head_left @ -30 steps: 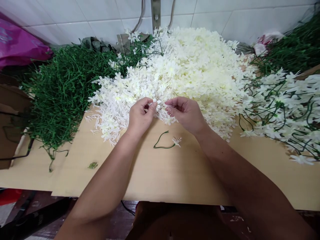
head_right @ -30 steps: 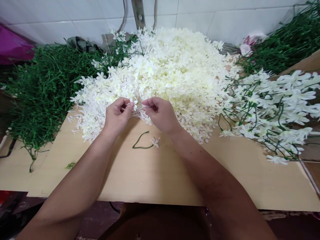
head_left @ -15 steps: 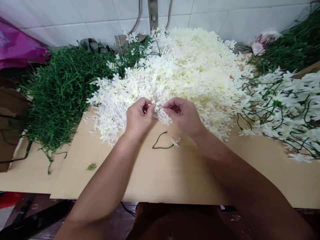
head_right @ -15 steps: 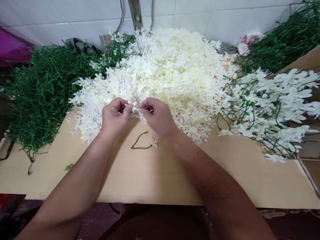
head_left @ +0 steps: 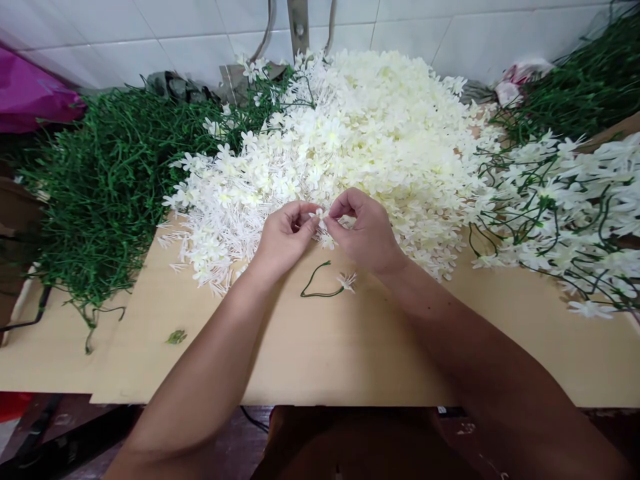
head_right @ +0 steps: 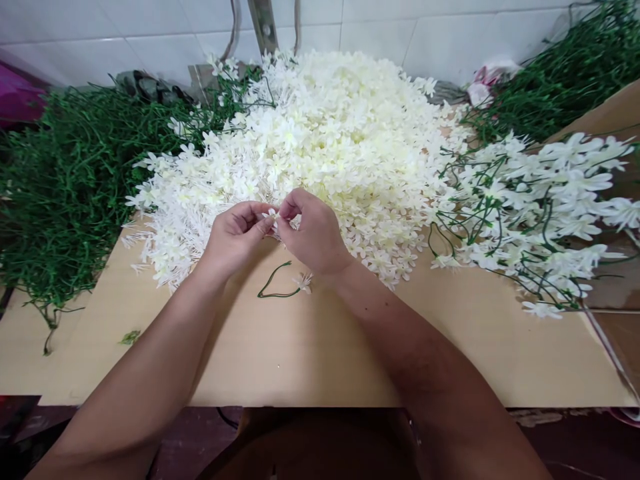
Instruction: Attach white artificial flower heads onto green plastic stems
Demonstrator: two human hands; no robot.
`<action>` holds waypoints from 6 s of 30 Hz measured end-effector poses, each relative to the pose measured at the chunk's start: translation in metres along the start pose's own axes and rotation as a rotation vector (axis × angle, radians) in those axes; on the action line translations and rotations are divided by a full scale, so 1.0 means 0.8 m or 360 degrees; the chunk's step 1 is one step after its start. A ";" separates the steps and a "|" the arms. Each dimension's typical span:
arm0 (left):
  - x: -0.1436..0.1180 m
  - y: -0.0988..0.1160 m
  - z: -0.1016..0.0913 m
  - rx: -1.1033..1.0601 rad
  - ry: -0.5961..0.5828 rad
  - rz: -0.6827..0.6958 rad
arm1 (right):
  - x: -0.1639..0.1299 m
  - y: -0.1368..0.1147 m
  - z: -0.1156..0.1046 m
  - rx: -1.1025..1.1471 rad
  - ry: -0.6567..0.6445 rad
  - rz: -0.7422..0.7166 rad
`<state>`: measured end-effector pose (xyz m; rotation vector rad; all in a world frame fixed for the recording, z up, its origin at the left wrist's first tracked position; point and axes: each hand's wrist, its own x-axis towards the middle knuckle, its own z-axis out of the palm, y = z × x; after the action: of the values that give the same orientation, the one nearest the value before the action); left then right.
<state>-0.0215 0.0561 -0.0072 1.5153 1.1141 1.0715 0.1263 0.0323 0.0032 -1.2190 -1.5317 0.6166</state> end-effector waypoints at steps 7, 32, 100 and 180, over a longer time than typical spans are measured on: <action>0.000 0.006 0.002 -0.0025 0.0007 0.0017 | -0.001 0.004 0.002 -0.0082 -0.0005 -0.0037; 0.000 0.006 -0.001 -0.0128 -0.0041 -0.0003 | 0.009 0.024 -0.004 0.0638 -0.0094 0.0321; -0.002 0.003 -0.011 0.0453 -0.1026 -0.0034 | -0.035 0.021 -0.033 0.0550 -0.0358 0.0772; -0.003 0.001 0.017 -0.0082 -0.0756 -0.0212 | -0.028 0.027 -0.027 0.0924 -0.0326 0.0884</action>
<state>-0.0084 0.0508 -0.0090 1.5260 0.8323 0.5992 0.1534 0.0150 -0.0173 -1.1333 -1.0379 1.4744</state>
